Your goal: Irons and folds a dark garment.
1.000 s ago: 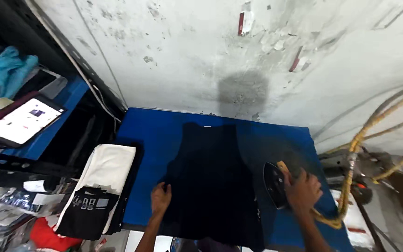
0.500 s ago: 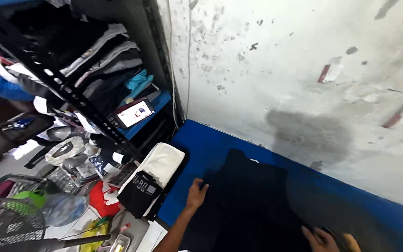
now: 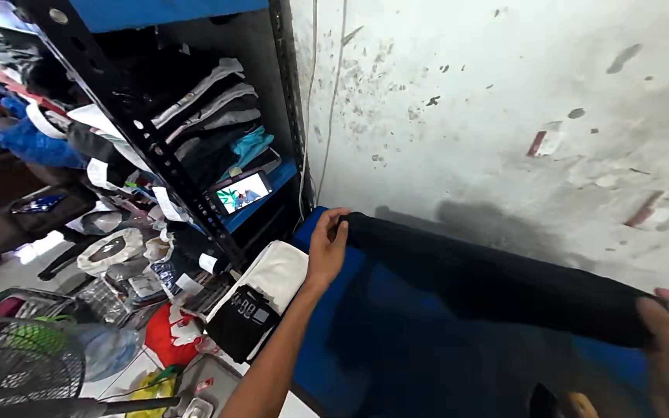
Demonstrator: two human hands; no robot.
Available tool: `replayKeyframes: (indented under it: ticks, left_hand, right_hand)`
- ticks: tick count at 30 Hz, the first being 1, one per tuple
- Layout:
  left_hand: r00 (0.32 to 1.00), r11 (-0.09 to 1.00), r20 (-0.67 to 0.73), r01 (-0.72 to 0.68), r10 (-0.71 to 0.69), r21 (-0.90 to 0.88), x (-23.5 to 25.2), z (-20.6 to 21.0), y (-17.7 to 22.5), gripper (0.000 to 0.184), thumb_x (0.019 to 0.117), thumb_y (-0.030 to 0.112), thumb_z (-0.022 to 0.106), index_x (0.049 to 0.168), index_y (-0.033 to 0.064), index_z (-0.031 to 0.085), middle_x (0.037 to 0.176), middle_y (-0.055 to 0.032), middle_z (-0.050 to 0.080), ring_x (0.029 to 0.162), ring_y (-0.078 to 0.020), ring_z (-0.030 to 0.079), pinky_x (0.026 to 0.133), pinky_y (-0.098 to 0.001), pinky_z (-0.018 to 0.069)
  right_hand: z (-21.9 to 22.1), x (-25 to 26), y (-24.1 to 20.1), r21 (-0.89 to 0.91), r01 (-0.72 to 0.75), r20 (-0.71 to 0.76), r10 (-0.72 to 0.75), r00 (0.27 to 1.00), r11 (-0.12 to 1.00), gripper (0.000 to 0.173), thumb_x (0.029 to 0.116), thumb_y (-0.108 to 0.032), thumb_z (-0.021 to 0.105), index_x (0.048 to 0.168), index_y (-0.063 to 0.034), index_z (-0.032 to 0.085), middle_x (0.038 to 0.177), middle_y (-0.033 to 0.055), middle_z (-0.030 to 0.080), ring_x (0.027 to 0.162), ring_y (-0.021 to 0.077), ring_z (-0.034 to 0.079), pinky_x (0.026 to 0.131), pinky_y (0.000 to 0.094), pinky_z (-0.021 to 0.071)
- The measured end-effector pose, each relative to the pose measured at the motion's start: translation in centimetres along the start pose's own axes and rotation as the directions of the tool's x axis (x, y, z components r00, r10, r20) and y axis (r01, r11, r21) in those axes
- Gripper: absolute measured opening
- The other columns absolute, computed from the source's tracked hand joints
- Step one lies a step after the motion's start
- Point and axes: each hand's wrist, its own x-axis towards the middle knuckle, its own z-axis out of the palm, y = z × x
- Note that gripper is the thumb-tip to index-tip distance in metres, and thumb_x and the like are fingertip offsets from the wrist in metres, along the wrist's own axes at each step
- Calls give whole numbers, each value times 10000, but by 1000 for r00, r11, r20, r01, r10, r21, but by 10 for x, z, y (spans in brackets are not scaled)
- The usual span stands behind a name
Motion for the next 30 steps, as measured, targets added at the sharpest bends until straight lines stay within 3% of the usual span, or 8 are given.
replayKeyframes:
  ticks: [5,8,10,17,21,25,28,30]
  left_hand:
    - [991,990,41,121,-124,67,-67,-23,-51,307,980,31,563,1267,-66,613,1234,-184,667,1077,-195,669,947,-348,558]
    - [966,955,68,235,-251,183,-123,-35,-89,283,972,43,571,1224,-64,643,1242,-186,676,1130,-230,662,987,-383,547]
    - [947,922,89,277,-310,269,-161,-48,-104,283,957,44,574,1201,-79,648,1227,-202,680,1145,-257,657,1002,-412,536]
    - [771,788,324,347,-548,509,-256,-118,-74,272,949,-16,573,1159,-183,614,1155,-305,668,1110,-326,662,1021,-453,516]
    - [728,758,351,348,-589,552,-253,-116,-81,284,971,34,587,1189,-144,630,1162,-279,675,1103,-310,662,1013,-455,517]
    - [801,800,328,284,-501,529,-209,-79,-126,266,960,52,601,1184,-75,667,1174,-230,689,1092,-310,670,978,-480,538]
    - [815,795,295,296,-499,529,-164,-43,-157,284,997,90,596,1245,-42,640,1208,-213,682,1109,-302,668,974,-477,539]
    - [803,754,280,288,-526,591,-147,-31,-171,361,1026,136,582,1343,-36,582,1268,-215,665,1156,-311,662,998,-476,534]
  right_hand:
    - [3,-69,34,-189,-49,67,63,996,981,391,998,-170,615,1301,65,538,878,16,598,701,-19,520,652,195,485]
    - [0,-128,77,-270,-158,84,187,979,950,403,976,-143,645,1300,76,549,947,134,663,737,85,607,683,285,546]
    - [-8,-169,96,-309,-300,98,344,934,903,424,980,-139,650,1326,83,546,1067,238,676,848,234,671,777,421,575]
    - [-67,-274,95,-413,-482,229,600,766,773,389,943,-83,676,1259,125,586,1081,285,696,903,342,712,854,514,577]
    - [-72,-274,116,-460,-441,242,587,772,770,344,948,-121,690,1232,65,642,989,229,726,877,347,718,835,542,576]
    - [-44,-223,155,-454,-360,269,510,817,815,325,966,-169,676,1239,6,652,958,171,730,840,298,716,781,508,591]
    - [-16,-171,172,-495,-355,280,532,799,793,360,1017,-216,628,1307,-5,609,1044,186,718,924,301,709,845,493,578]
    - [-1,-150,185,-608,-290,292,548,783,739,460,1044,-294,582,1407,-14,539,1212,207,688,1096,347,687,958,539,542]
